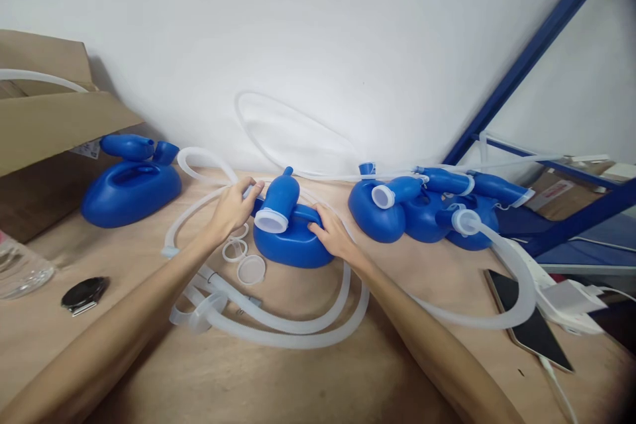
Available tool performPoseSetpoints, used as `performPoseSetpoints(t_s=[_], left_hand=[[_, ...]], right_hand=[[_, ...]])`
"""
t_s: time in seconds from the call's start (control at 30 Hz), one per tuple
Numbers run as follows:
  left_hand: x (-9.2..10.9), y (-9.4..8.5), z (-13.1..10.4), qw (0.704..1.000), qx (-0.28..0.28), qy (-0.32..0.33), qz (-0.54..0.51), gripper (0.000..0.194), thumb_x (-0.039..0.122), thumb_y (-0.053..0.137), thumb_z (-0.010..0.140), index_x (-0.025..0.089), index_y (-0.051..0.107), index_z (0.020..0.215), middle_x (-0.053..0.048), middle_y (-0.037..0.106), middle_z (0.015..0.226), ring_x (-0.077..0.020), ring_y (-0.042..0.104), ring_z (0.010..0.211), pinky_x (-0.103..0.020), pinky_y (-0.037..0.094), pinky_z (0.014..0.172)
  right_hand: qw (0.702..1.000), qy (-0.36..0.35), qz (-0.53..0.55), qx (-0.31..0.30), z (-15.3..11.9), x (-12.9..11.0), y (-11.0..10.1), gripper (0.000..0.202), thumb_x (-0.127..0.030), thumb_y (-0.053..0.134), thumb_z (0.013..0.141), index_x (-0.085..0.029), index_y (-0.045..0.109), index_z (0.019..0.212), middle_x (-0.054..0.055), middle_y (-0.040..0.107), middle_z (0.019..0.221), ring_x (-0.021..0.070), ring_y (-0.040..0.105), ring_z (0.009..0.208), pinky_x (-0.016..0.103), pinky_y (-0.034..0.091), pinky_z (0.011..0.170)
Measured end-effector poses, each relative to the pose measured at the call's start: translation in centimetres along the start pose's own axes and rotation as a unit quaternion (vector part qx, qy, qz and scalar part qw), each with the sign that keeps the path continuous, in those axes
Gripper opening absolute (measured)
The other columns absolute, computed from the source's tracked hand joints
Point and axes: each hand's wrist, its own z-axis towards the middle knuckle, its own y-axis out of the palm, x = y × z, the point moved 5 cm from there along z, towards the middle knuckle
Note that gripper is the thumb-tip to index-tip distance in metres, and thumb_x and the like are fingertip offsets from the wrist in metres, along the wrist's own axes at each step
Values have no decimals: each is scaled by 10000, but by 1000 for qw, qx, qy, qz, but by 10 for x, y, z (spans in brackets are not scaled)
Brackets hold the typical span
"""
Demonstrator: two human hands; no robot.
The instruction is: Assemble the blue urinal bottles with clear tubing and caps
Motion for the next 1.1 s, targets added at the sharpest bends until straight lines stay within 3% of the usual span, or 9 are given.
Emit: performPoseSetpoints(t_s=[0.1,0.17,0.3,0.43,0.53,0.77,0.97,1.1], left_hand=[[-1,-1,4,997,-17,-14,72,533,638,310,1008,243,599,797,-65,672,722,-301,643,769,-368,455,755],[-4,-1,6,997,-25,-15,67,543,634,300,1008,241,628,826,-77,696,759,-318,662,807,-393,474,798],[-12,0,4,996,-50,26,-70,566,578,284,1020,219,718,1071,-100,763,1151,-322,676,1107,-437,472,1032],[-13,1,-2,985,-66,111,-113,601,576,494,948,181,646,1375,-115,632,1468,-341,564,1361,-446,393,1185],[-17,4,-6,988,-40,118,-94,629,527,593,903,159,620,1413,-144,664,1420,-344,613,1304,-468,431,1154],[-18,10,-9,991,39,79,-103,517,369,586,882,154,682,1342,-107,721,1340,-302,669,1226,-427,471,1130],[-18,9,-1,994,-14,68,-88,518,329,578,852,190,695,1337,-77,739,1309,-296,683,1198,-416,490,1104],[-18,6,-1,991,-36,76,-108,527,391,591,879,188,667,1360,-95,730,1307,-304,685,1170,-455,495,1095]], right_hand=[[1000,5,-11,3,0,0,0,333,-322,495,926,-205,610,1216,134,668,1268,313,596,1194,481,419,1108],[1000,3,-11,-1,0,0,-1,331,-331,497,914,-212,612,1201,128,670,1246,314,598,1183,480,422,1099],[1000,10,2,-13,1,2,-1,336,-365,505,876,-209,604,1157,129,668,1231,324,600,1170,484,431,1080],[1000,19,8,-12,1,3,-2,280,-377,508,865,-231,597,1087,113,679,1189,330,599,1163,494,438,1075],[1000,16,12,-18,2,1,-2,243,-372,507,862,-230,592,1040,112,684,1143,334,610,1119,509,453,1054],[1000,20,19,-12,1,-5,-3,326,-332,491,864,-225,612,1147,116,682,1254,336,606,1178,498,432,1098],[1000,13,14,-23,2,-4,-3,330,-324,482,879,-212,610,1162,132,670,1276,334,604,1203,513,425,1120],[999,10,19,-26,3,-2,-3,310,-350,494,861,-226,599,1125,121,682,1228,328,608,1182,512,436,1098]])
